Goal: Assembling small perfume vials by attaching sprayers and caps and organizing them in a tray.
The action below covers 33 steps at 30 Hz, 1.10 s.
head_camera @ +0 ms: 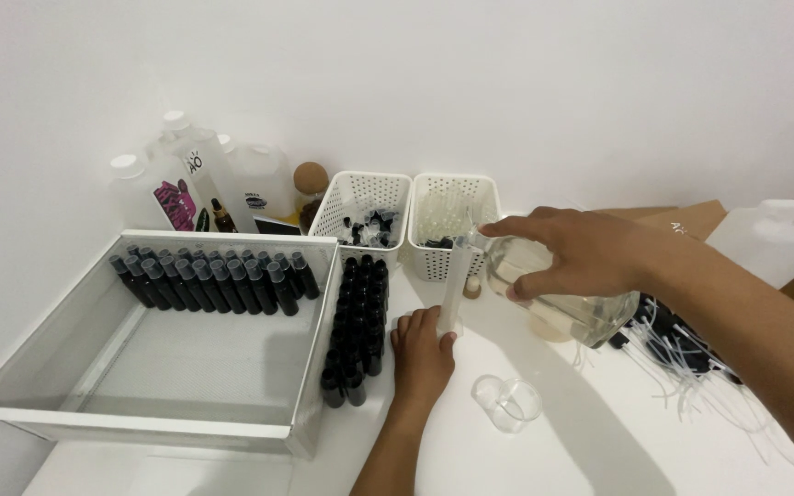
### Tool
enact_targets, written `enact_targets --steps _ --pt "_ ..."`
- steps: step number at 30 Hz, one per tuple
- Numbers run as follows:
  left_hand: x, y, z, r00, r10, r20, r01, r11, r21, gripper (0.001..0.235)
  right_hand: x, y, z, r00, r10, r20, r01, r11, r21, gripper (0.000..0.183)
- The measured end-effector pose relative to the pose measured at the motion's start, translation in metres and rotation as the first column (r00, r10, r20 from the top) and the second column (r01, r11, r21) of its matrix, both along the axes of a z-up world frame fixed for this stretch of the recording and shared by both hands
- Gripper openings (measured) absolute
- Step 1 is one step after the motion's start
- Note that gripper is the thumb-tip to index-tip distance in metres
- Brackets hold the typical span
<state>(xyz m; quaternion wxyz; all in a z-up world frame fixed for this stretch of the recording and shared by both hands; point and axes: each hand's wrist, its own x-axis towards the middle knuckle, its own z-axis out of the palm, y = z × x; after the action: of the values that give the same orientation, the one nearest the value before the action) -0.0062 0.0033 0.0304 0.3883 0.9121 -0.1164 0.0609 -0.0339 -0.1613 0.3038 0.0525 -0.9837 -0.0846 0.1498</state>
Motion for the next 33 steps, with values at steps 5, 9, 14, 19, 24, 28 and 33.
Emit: enact_targets --steps 5,9,14,19,24,28,33 --pt "-0.0025 0.0002 0.0045 1.0 -0.002 -0.006 0.002 1.0 -0.016 0.039 0.0006 -0.0012 0.0001 1.0 -0.002 -0.017 0.002 1.0 -0.022 0.08" --pt "-0.0031 0.001 0.0059 1.0 -0.003 -0.013 0.003 1.0 -0.009 0.039 0.0024 0.0005 0.0019 1.0 0.001 -0.017 -0.002 0.997 -0.073 0.081" --pt "-0.0037 0.0009 0.0058 1.0 -0.006 -0.011 0.006 1.0 -0.02 0.039 0.0007 0.0018 0.003 1.0 -0.002 -0.025 0.0 0.997 -0.083 0.08" --pt "0.0 0.0 0.002 1.0 -0.004 -0.006 0.004 1.0 -0.017 0.038 0.0022 -0.0026 -0.0024 1.0 -0.003 -0.02 0.002 0.998 -0.067 0.08" --pt "-0.0014 0.0003 0.0043 1.0 -0.007 -0.016 0.007 1.0 -0.004 0.038 -0.0006 -0.0019 -0.0021 1.0 0.005 -0.013 -0.005 1.0 0.0 0.082" --pt "-0.0014 0.0 0.0034 1.0 -0.003 0.001 0.003 1.0 -0.007 0.039 -0.0002 -0.0032 -0.0024 1.0 0.003 -0.01 -0.003 1.0 0.006 0.082" --pt "-0.0009 -0.0006 0.0011 1.0 0.001 -0.001 -0.001 1.0 0.003 0.039 -0.0014 -0.0021 -0.0005 1.0 0.005 -0.017 -0.005 1.0 0.008 0.082"
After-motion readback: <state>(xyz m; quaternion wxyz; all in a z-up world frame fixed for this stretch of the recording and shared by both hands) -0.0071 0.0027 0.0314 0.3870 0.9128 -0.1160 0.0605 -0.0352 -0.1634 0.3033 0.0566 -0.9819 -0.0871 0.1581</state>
